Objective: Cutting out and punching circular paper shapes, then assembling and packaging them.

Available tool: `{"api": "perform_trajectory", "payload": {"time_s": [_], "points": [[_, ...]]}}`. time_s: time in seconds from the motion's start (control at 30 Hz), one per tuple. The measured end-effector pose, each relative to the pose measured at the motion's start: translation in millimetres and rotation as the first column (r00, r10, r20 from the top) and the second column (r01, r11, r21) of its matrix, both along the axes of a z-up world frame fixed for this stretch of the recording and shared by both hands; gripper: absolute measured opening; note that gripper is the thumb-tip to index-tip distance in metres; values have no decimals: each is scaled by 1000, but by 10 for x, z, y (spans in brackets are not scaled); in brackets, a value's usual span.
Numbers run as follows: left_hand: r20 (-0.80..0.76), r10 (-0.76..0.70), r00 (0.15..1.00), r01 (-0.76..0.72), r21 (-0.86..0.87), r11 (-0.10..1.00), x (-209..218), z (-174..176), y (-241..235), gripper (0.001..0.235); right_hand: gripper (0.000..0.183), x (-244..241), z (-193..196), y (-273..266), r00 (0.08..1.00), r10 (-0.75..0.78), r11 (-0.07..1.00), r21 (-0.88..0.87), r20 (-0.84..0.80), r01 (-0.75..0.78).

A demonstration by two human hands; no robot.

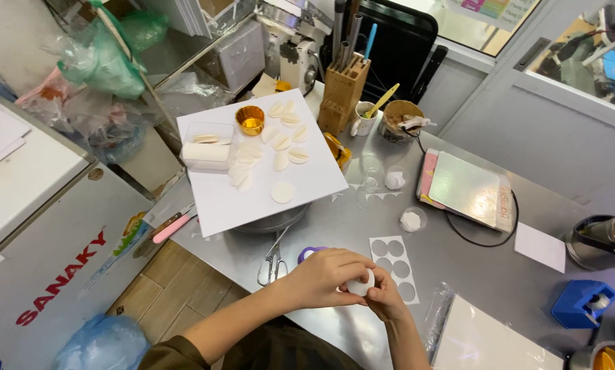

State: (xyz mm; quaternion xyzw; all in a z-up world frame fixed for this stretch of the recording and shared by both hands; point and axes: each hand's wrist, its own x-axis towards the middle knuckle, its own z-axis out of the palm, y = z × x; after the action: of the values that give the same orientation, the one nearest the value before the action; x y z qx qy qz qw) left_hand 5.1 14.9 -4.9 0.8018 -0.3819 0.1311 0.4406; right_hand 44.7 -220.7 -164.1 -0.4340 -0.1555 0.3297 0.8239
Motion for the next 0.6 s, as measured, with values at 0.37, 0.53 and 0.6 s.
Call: {"api": "perform_trajectory", "payload": {"time_s": [0.37, 0.53, 0.6], "points": [[-157, 204, 966, -238, -250, 939, -187, 73, 1057, 38, 25, -73, 1327, 1196, 741, -22, 893, -321, 671, 317], [-567, 243, 787, -446, -250, 859, -205, 63, 1609, 37, 25, -163, 1910, 1959, 263, 278, 613, -381, 924, 692], [-582, 256, 772, -465, -243, 851, -200, 84, 1788, 33, 27, -166, 1966, 2214, 135, 355, 602, -337, 925, 724]]}}
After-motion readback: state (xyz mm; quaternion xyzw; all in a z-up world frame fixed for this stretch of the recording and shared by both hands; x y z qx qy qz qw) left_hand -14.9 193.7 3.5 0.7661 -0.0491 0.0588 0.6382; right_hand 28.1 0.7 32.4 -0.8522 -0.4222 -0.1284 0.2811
